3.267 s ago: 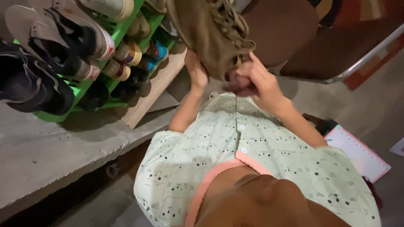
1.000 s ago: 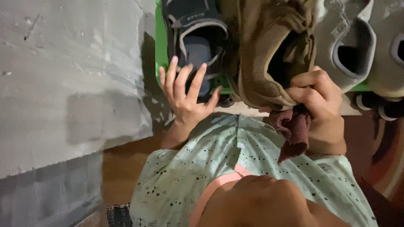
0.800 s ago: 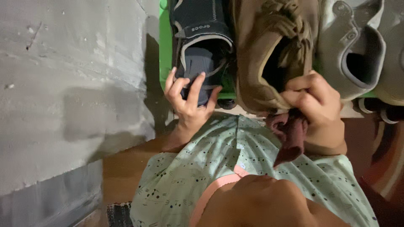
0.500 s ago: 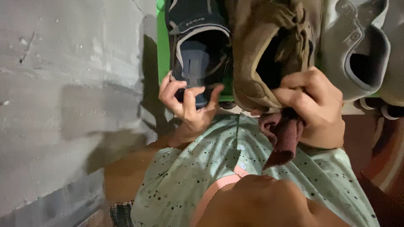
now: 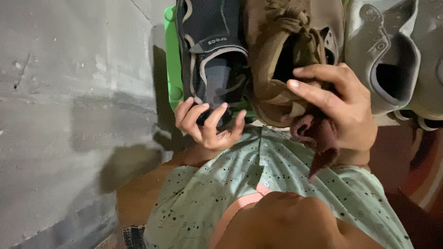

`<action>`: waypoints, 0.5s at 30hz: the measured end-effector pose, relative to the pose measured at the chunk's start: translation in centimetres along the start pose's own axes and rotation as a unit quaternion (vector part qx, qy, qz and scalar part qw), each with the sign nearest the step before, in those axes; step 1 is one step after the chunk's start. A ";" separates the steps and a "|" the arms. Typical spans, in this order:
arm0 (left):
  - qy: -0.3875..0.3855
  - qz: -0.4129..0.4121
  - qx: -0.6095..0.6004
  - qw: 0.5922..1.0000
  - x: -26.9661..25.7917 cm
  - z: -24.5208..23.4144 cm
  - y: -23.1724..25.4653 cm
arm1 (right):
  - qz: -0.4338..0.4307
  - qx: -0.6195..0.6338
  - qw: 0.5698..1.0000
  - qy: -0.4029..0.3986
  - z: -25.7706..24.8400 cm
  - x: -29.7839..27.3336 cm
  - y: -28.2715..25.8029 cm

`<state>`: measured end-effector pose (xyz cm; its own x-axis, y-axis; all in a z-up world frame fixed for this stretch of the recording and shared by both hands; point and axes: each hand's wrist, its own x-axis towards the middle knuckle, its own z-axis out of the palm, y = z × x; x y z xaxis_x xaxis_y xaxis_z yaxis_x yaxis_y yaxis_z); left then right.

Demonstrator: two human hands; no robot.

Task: The person cleans a variety of footwear including boots, sneakers, flip-flops, and loafers using a cloth, wiping the exterior surfaces and soles.

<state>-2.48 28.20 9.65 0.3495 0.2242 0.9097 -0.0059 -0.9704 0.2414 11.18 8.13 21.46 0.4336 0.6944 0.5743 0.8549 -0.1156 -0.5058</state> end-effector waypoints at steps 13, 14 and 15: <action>0.112 0.180 -0.111 0.971 -2.9 2.5 1.1 | 0.032 0.008 0.991 0.129 0.5 -3.8 0.3; 0.145 0.161 -0.128 0.968 -3.2 3.1 1.9 | 0.012 0.009 0.990 0.140 0.3 -4.1 0.7; 0.178 0.141 -0.145 0.963 -3.2 3.5 2.3 | 0.013 0.006 0.990 0.143 0.1 -4.6 1.1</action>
<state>-0.38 24.88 6.10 -0.0469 0.0226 0.9986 -0.3329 -0.9430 0.0057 10.07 4.88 18.16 0.5204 0.4623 0.7179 0.8391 -0.1211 -0.5303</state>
